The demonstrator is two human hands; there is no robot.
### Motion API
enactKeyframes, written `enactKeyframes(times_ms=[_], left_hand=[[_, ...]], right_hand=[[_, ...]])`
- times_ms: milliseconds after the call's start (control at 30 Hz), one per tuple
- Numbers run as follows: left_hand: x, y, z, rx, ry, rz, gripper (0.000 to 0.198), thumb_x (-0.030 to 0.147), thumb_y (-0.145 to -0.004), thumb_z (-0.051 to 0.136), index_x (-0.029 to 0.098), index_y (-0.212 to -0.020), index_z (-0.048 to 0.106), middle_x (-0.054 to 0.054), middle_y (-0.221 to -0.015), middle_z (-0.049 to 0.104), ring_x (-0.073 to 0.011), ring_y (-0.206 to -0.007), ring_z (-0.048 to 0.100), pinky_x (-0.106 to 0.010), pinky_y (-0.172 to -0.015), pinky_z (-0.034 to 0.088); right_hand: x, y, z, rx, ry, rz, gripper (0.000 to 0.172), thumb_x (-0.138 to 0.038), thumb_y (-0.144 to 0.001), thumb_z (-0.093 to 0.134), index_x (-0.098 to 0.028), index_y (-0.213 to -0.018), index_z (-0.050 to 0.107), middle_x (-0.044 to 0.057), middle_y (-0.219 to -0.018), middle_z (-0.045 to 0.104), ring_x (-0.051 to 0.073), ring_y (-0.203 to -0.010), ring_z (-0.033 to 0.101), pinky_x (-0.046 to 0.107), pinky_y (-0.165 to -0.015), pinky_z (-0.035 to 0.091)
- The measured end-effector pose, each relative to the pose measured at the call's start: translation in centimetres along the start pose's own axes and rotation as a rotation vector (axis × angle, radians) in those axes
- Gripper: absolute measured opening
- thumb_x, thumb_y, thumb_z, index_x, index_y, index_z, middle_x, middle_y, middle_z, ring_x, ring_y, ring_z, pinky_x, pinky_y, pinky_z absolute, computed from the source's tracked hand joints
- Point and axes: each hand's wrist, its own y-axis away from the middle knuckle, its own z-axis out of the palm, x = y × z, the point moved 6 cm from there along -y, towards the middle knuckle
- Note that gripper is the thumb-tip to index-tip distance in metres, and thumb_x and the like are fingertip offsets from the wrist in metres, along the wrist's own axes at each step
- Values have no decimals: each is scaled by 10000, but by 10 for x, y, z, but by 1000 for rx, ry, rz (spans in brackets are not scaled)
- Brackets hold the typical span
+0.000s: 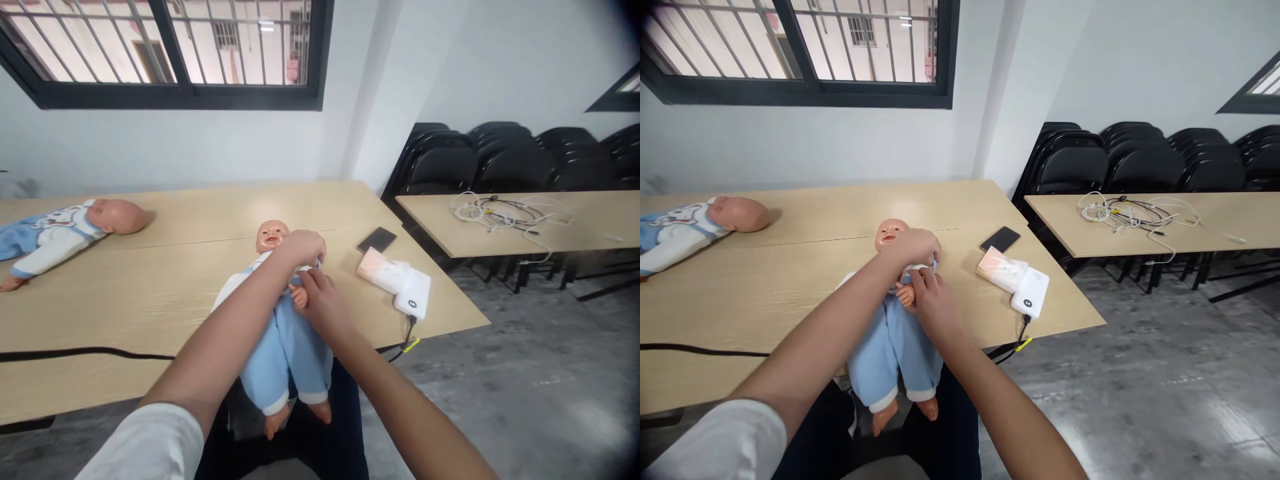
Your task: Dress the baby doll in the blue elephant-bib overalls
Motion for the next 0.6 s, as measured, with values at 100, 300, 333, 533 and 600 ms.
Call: enactKeyframes(times_ms=[100,300,333,533,600], left_hand=[[-1,-14,-4,-72,-19,-42,269,202,-688,810,294,-935,860,-68,-909,817,-245,-825,725,-316,-777,516],[-18,-26,-5,-147,-60,-70,297,244,-727,795,322,-1008,854,-47,-961,825,-210,-776,711,-288,-733,517],[-22,-25,-5,-147,-62,-73,301,243,-729,787,333,-1009,852,-36,-972,826,-203,-786,709,-279,-732,514],[-48,-13,-13,-52,12,-181,301,244,-688,784,352,-959,858,-35,-1008,820,-226,-872,708,-288,-751,516],[-52,-10,-14,-62,23,-212,306,252,-683,790,352,-964,857,-41,-1018,819,-236,-883,712,-296,-758,522]], right_hand=[[-7,-1,-1,-30,46,-5,367,-185,-920,637,-185,-1283,579,137,-1160,643,308,-1019,631,454,-871,563],[-10,4,-8,36,-9,13,363,-213,-956,613,-192,-1316,568,137,-1186,628,294,-1037,620,449,-910,566],[-9,6,-10,48,-37,20,384,-216,-959,612,-194,-1340,560,138,-1192,626,293,-1051,622,452,-920,568],[-4,28,-16,150,-156,67,445,-234,-992,586,-246,-1432,518,144,-1262,619,289,-1141,638,449,-960,583],[-1,32,-16,171,-171,73,449,-237,-992,585,-256,-1437,521,142,-1266,620,288,-1153,642,449,-969,585]])
